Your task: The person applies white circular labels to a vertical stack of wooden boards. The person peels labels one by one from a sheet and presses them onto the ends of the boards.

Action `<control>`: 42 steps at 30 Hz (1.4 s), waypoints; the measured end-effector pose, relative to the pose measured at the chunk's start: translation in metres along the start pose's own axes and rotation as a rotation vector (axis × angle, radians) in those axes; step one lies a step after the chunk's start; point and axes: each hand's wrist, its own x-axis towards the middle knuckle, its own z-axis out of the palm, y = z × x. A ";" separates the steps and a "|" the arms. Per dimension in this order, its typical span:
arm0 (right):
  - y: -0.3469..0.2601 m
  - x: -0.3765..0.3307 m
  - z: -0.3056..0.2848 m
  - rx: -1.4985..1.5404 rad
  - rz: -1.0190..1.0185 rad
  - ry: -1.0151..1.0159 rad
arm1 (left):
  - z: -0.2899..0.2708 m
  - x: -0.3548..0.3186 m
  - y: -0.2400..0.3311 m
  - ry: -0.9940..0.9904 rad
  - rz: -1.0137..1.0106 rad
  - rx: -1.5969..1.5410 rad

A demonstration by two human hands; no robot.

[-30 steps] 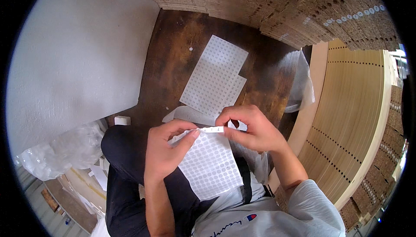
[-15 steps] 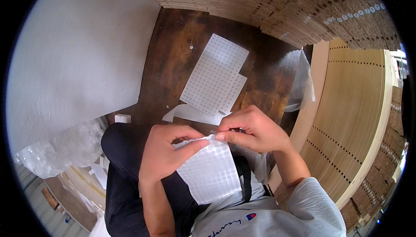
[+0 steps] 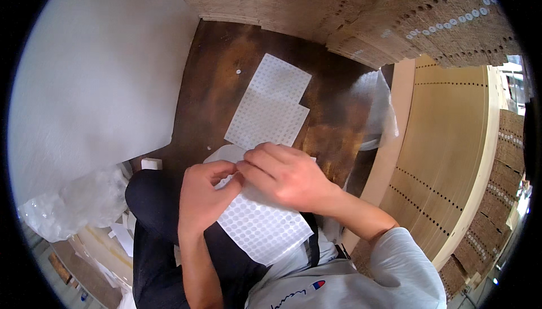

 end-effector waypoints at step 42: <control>0.234 -0.048 -0.007 0.121 0.914 1.331 | 0.012 0.007 -0.022 0.027 -0.117 -0.078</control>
